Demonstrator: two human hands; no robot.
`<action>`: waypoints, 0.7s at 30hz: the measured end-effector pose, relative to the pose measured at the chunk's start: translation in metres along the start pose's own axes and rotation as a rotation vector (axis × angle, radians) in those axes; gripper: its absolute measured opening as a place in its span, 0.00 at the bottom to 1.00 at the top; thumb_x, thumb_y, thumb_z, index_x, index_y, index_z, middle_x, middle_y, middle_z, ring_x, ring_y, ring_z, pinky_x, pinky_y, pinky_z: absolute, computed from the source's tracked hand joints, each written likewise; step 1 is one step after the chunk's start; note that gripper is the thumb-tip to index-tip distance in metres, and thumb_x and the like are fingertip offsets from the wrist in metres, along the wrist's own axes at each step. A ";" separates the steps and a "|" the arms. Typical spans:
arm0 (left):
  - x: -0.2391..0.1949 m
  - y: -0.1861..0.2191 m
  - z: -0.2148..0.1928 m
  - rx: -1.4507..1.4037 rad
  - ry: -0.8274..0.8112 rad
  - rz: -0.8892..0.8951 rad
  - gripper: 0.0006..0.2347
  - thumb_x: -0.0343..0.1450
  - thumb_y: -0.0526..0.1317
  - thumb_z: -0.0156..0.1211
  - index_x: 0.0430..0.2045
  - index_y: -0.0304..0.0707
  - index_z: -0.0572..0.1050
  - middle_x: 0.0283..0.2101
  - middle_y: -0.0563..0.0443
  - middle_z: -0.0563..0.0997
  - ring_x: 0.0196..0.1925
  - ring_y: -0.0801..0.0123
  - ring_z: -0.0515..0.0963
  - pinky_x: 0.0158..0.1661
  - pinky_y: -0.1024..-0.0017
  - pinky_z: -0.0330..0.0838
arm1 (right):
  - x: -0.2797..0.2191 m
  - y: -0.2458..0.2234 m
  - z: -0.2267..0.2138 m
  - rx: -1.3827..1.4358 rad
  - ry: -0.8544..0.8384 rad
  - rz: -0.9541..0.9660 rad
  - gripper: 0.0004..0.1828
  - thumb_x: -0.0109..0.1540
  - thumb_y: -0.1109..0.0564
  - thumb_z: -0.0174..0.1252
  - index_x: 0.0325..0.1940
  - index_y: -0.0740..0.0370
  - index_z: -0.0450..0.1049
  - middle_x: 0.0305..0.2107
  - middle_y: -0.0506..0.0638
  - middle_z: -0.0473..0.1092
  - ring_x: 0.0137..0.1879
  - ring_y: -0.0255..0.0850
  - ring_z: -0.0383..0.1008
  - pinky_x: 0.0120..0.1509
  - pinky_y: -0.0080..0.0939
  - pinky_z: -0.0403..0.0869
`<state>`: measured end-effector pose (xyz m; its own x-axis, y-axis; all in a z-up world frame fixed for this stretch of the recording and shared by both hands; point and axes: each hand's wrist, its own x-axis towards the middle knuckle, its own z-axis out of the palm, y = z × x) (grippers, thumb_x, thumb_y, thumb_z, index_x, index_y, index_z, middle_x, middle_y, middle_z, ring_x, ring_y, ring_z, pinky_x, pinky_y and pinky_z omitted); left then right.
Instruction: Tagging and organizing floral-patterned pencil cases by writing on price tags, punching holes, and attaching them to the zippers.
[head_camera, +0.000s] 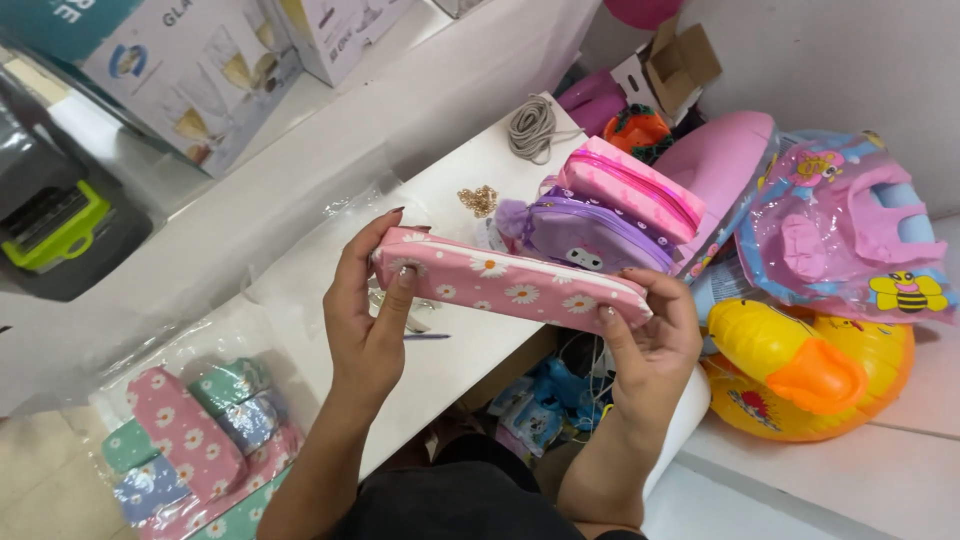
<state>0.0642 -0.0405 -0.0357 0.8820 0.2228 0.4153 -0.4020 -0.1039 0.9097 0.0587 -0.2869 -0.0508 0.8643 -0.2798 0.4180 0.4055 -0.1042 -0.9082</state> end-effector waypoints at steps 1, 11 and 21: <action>0.001 -0.003 0.004 -0.005 -0.006 -0.004 0.19 0.78 0.39 0.52 0.62 0.27 0.67 0.51 0.38 0.79 0.58 0.54 0.76 0.65 0.51 0.63 | 0.001 0.006 -0.005 -0.007 0.005 0.002 0.23 0.59 0.62 0.66 0.56 0.72 0.70 0.42 0.60 0.75 0.46 0.38 0.77 0.52 0.36 0.77; 0.005 -0.061 0.038 0.141 -0.099 -0.139 0.18 0.73 0.37 0.62 0.58 0.35 0.74 0.50 0.42 0.80 0.54 0.56 0.78 0.58 0.57 0.68 | -0.002 0.056 -0.025 -0.087 0.144 0.135 0.23 0.59 0.65 0.65 0.57 0.71 0.70 0.43 0.60 0.75 0.50 0.42 0.76 0.56 0.40 0.76; -0.010 -0.136 0.065 0.231 -0.190 -0.308 0.19 0.68 0.37 0.70 0.55 0.37 0.78 0.49 0.43 0.84 0.53 0.55 0.81 0.55 0.63 0.72 | -0.031 0.116 -0.047 -0.234 0.213 0.287 0.24 0.56 0.68 0.68 0.56 0.69 0.71 0.44 0.58 0.77 0.55 0.42 0.75 0.62 0.41 0.72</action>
<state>0.1264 -0.0916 -0.1640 0.9905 0.0974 0.0968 -0.0662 -0.2793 0.9579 0.0651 -0.3356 -0.1697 0.8414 -0.5175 0.1555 0.0575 -0.2004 -0.9780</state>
